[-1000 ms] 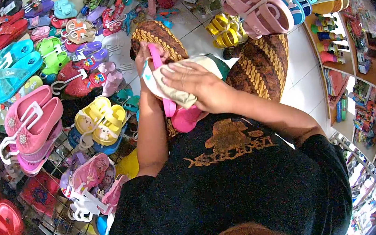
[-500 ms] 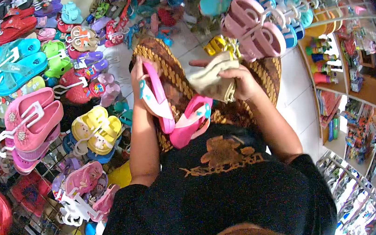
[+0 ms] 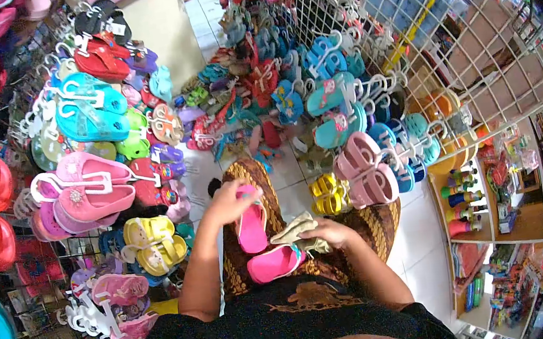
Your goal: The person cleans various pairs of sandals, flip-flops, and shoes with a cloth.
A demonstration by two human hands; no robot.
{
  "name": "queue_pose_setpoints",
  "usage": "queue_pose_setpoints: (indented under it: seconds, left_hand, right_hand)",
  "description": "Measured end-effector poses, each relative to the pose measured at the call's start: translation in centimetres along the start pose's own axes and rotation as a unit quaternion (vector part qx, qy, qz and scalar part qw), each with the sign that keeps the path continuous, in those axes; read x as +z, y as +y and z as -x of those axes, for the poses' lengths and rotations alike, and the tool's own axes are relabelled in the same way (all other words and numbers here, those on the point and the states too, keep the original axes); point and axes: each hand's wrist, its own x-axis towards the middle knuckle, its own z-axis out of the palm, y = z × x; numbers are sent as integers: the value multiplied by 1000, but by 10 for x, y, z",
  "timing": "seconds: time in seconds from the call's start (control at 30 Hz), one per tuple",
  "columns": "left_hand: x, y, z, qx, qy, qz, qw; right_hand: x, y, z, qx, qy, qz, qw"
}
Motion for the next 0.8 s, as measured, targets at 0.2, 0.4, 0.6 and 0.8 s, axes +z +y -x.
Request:
queue_pose_setpoints:
  seconds: [0.2, 0.4, 0.6, 0.8]
  left_hand:
    - [26, 49, 41, -75, 47, -240, 967]
    - [26, 22, 29, -47, 95, -72, 992]
    - [14, -14, 23, 114, -6, 440, 891]
    - [68, -48, 6, 44, -204, 847, 488]
  right_hand:
    - [34, -21, -2, 10, 80, -138, 987]
    - [30, -29, -5, 2, 90, -304, 949]
    - [43, -61, -3, -3, 54, -265, 963]
    - [83, -85, -17, -439, 286, 397, 753]
